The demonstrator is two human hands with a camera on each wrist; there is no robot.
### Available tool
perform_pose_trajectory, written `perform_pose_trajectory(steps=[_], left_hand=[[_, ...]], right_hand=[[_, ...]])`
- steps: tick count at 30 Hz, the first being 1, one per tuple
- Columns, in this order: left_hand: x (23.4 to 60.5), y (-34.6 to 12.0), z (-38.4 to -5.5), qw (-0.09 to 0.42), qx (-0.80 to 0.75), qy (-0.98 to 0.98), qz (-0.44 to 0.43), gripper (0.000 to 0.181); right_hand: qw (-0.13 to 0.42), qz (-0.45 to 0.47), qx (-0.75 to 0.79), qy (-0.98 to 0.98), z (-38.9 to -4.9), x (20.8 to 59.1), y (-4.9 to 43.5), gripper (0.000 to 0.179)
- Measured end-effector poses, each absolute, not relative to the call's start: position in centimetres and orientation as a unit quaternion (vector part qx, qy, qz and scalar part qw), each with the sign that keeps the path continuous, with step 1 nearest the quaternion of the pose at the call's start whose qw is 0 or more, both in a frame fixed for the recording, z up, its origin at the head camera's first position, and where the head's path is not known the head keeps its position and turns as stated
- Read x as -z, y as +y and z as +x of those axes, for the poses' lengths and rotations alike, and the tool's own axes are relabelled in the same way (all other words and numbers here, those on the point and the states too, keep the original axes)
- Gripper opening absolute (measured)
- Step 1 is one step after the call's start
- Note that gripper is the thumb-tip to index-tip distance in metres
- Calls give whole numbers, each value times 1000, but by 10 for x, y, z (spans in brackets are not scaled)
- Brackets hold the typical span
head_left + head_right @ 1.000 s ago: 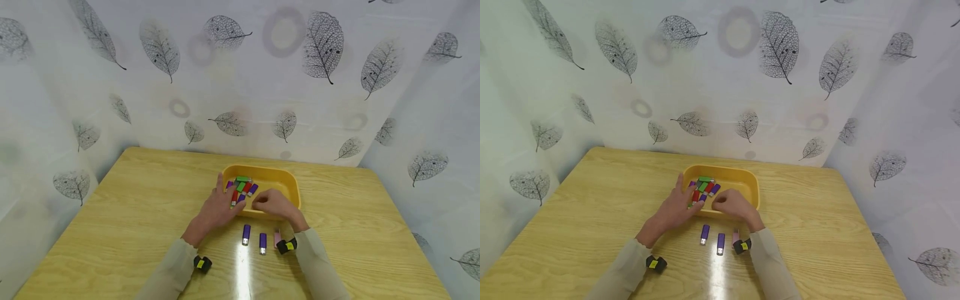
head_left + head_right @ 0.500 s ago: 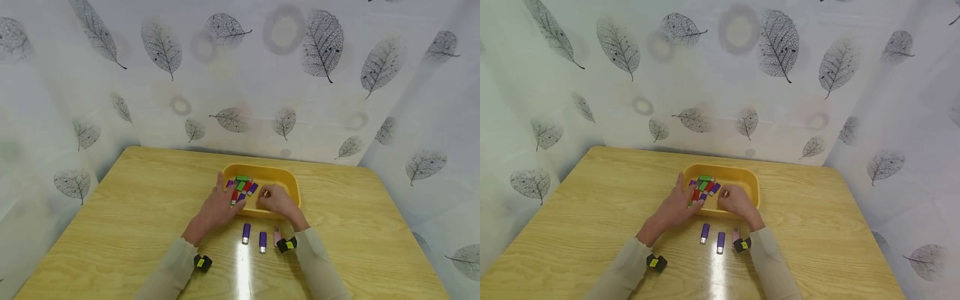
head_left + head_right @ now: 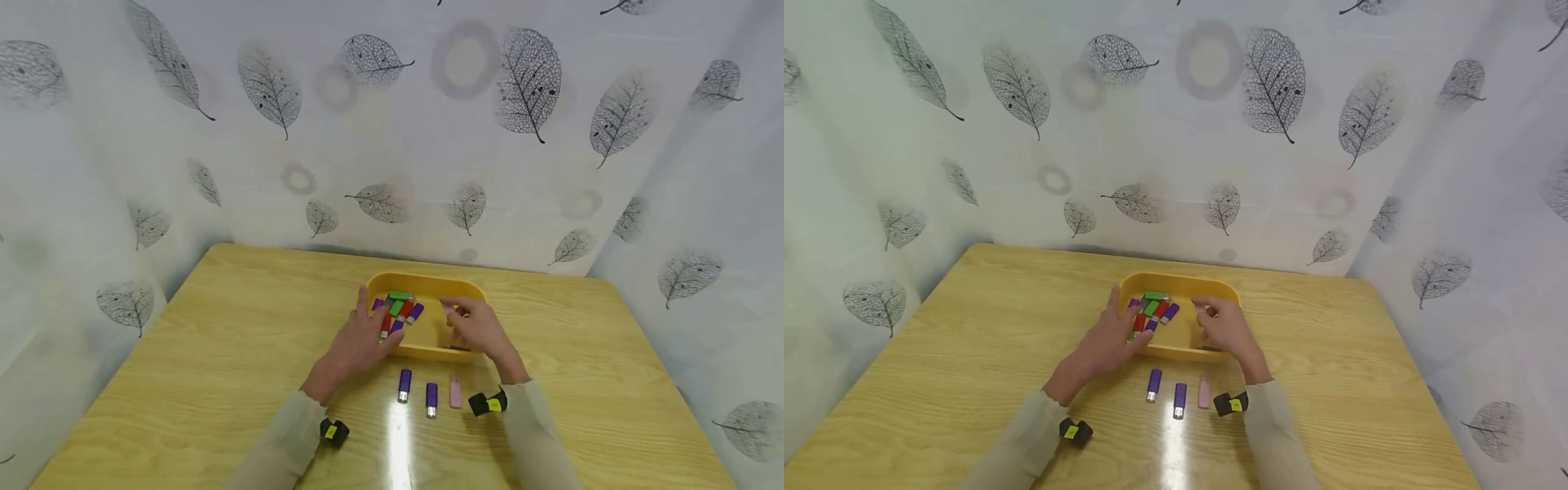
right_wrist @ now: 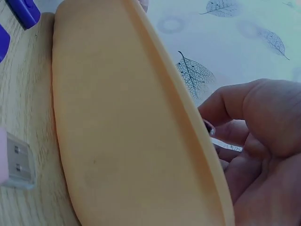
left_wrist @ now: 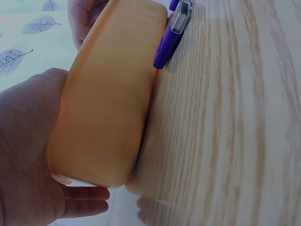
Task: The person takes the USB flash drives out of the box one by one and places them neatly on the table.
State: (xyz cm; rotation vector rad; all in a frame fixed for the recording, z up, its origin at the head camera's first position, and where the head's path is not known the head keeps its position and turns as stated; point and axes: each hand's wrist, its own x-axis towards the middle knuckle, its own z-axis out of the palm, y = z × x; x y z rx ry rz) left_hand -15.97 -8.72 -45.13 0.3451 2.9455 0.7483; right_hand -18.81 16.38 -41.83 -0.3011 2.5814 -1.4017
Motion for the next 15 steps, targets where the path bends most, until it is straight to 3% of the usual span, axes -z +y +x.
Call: perform_pose_trajectory(steps=[5, 15], left_hand=[[453, -88, -161, 42, -250, 960, 117, 75], [452, -91, -165, 35, -255, 959, 123, 75]], right_hand=[[100, -94, 493, 859, -188, 421, 165, 28], [133, -122, 509, 842, -193, 419, 161, 43]])
